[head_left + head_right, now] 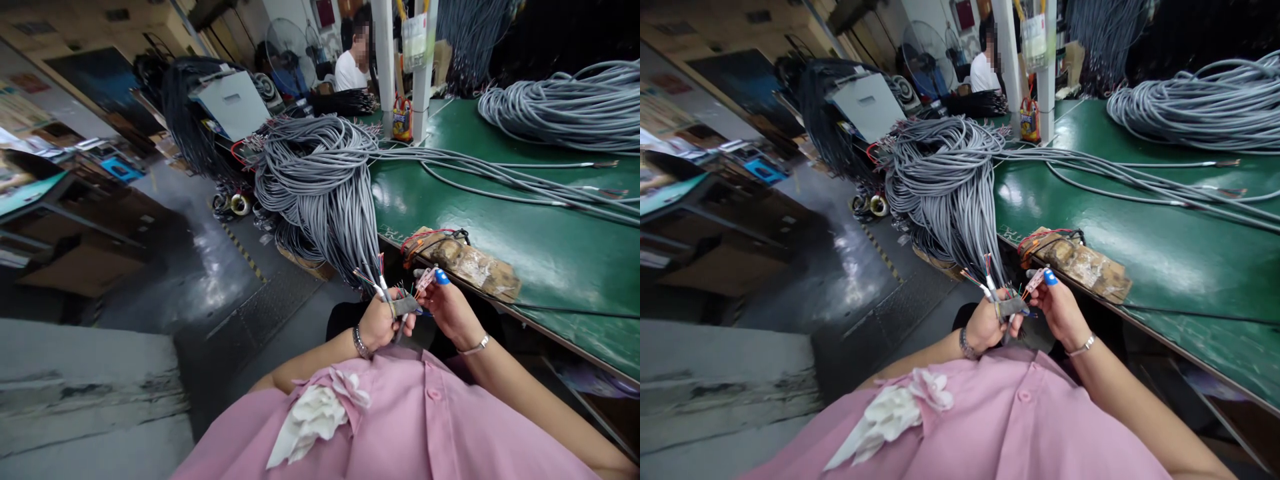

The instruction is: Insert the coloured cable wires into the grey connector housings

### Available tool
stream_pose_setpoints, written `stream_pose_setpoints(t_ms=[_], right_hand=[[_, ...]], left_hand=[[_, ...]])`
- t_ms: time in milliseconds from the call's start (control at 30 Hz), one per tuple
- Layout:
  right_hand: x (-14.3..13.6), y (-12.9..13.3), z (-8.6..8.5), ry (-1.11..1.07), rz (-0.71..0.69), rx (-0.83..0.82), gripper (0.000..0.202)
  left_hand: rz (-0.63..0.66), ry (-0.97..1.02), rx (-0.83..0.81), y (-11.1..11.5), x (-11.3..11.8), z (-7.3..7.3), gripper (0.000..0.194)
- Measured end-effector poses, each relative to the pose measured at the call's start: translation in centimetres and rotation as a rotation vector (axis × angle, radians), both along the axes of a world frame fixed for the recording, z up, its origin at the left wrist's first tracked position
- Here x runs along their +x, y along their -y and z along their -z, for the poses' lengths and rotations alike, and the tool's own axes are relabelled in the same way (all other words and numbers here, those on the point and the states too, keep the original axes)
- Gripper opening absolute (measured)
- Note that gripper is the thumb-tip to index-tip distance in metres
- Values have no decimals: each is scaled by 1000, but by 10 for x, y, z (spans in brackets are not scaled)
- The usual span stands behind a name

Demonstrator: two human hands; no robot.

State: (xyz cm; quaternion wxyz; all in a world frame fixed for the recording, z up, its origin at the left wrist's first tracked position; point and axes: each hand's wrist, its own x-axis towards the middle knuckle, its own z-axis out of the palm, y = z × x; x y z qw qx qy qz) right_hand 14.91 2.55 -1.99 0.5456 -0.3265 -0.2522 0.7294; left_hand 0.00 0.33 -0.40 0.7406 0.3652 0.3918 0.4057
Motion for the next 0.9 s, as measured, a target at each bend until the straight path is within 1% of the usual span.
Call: stream_pose_setpoints(t_ms=[67, 200, 467, 567, 700, 767, 900], right_hand=[[0, -2, 0, -22, 0, -41, 33], [0, -6, 0, -25, 47, -83, 28], [-2, -4, 1, -3, 72, -92, 28], [-1, -4, 3, -22, 49, -93, 30], [3, -4, 2, -109, -32, -107, 39], [5, -4, 0, -116, -68, -110, 41], [5, -3, -3, -33, -40, -81, 29]], left_hand=[[-15, 7, -15, -3, 1, 2, 27], [-30, 26, -34, -7, 3, 6, 25], [6, -31, -35, -7, 5, 9, 28], [-1, -50, -37, -7, 5, 7, 29], [2, -45, -17, -2, 1, 5, 29], [5, -53, 4, 3, -1, 4, 29], [-24, -78, 26, 10, -1, 2, 30]])
